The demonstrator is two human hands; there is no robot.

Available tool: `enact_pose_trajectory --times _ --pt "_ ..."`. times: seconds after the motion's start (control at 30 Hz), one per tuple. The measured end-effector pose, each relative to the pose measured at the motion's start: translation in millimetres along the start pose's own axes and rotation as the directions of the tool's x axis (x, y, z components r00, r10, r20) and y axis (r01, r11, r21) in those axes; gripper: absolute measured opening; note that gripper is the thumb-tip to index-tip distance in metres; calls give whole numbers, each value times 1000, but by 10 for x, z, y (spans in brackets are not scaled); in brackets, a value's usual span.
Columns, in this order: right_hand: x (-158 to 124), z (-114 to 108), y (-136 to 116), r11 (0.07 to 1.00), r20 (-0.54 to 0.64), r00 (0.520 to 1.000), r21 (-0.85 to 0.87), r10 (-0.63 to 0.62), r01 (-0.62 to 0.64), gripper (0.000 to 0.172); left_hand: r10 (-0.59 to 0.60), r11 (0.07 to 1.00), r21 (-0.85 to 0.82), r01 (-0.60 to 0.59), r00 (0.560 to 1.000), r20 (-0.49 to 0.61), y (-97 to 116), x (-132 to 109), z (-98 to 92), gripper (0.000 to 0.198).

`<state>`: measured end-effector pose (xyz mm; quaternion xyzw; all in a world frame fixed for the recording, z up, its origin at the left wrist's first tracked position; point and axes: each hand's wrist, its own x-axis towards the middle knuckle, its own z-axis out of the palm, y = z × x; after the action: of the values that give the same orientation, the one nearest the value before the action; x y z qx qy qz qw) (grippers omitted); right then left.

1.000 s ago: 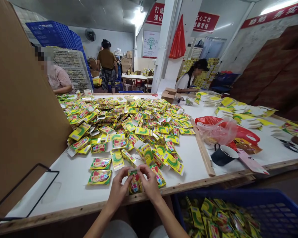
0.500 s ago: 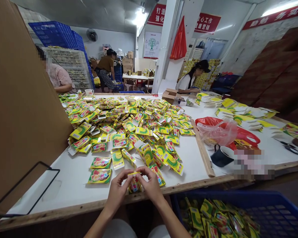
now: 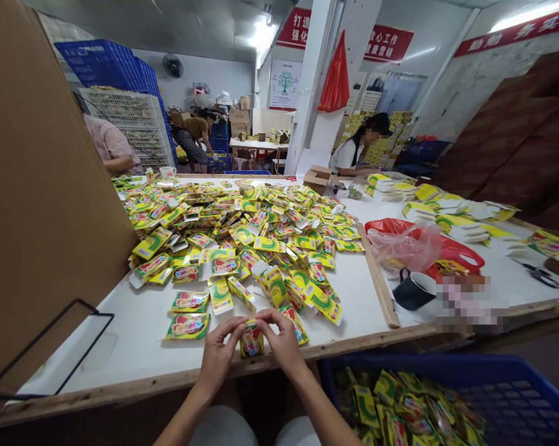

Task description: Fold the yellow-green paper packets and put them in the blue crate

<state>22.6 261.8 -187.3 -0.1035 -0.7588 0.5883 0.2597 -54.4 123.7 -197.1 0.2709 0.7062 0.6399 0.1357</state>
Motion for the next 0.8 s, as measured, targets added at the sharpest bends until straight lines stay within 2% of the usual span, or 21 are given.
enact_pose_trajectory --times 0.1,0.27,0.4,0.57,0.67,0.8 --pt "-37 -23 43 996 -22 997 -36 -79 79 12 13 1000 3 -13 1000 25 6 -19 -19 24" --pt "-60 -53 33 966 28 974 -127 -226 227 7 -29 997 -63 33 997 68 39 13 -15 24" --pt "-75 -23 15 985 20 989 -82 -149 151 6 -151 956 -247 161 987 62 38 50 36 27" --pt "-77 77 48 996 -37 999 81 -22 25 9 -191 887 -434 157 981 -37 3 56 136 29" --pt "-65 123 88 994 -70 998 113 1 7 10 -224 888 -429 168 971 -84 -36 65 154 31" --pt "-59 132 135 995 -84 996 103 -5 14 11 -167 944 -294 150 985 -34 -79 56 110 33"
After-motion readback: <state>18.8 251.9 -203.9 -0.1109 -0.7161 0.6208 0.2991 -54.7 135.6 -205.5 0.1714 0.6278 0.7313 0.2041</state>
